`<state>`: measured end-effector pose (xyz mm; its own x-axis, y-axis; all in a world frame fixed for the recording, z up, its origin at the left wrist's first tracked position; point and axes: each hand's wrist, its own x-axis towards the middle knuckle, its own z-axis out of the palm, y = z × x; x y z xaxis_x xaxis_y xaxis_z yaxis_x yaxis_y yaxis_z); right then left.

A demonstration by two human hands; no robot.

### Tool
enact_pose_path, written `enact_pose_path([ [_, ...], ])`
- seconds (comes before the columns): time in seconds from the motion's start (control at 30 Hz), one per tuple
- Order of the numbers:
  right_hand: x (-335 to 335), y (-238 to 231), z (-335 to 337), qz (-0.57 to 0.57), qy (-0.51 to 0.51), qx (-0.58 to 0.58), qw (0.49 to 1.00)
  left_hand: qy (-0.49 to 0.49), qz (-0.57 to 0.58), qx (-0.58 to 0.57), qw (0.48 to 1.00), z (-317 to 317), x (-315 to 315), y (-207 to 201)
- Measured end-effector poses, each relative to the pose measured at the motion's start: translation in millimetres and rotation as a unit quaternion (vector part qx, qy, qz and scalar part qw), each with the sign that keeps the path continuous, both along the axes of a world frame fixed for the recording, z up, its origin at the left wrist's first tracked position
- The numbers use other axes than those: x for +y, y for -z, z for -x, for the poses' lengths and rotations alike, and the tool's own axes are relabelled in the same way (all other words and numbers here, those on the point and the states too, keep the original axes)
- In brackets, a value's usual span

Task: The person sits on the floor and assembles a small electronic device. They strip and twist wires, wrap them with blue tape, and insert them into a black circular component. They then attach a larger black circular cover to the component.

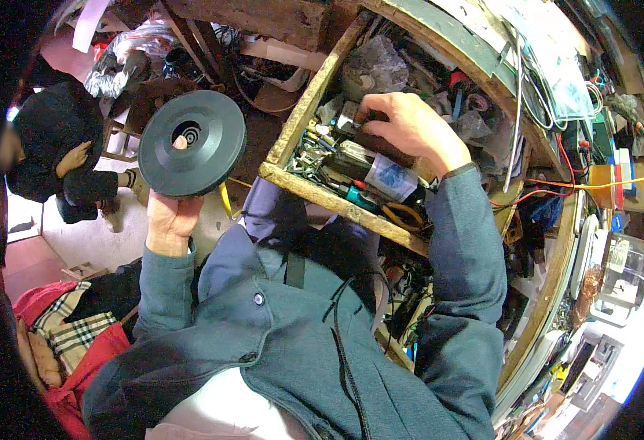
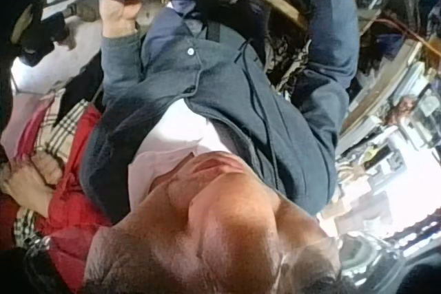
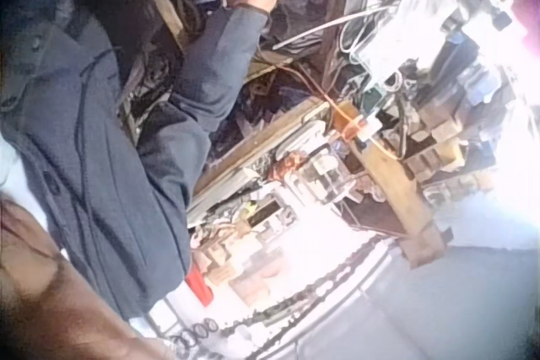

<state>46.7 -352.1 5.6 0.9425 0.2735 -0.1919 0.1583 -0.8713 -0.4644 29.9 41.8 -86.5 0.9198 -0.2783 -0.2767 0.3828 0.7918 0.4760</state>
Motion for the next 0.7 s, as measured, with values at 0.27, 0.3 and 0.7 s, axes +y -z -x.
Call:
enact_pose_path([
  [0.27, 21.6, 26.9, -11.6, 0.036, 0.002, -0.119, 0.992, 0.035, 0.01, -0.003, 0.999, -2.8, 5.8, 21.8],
  [0.3, 24.9, 22.7, -13.7, 0.048, 0.005, -0.105, 0.993, 0.033, 0.006, 0.004, 0.999, -2.1, 5.5, 20.6],
  [0.7, 21.3, 27.0, -15.0, 0.039, 0.006, -0.07, 0.997, -0.022, -0.043, 0.045, 0.998, 3.2, -2.0, 16.5],
])
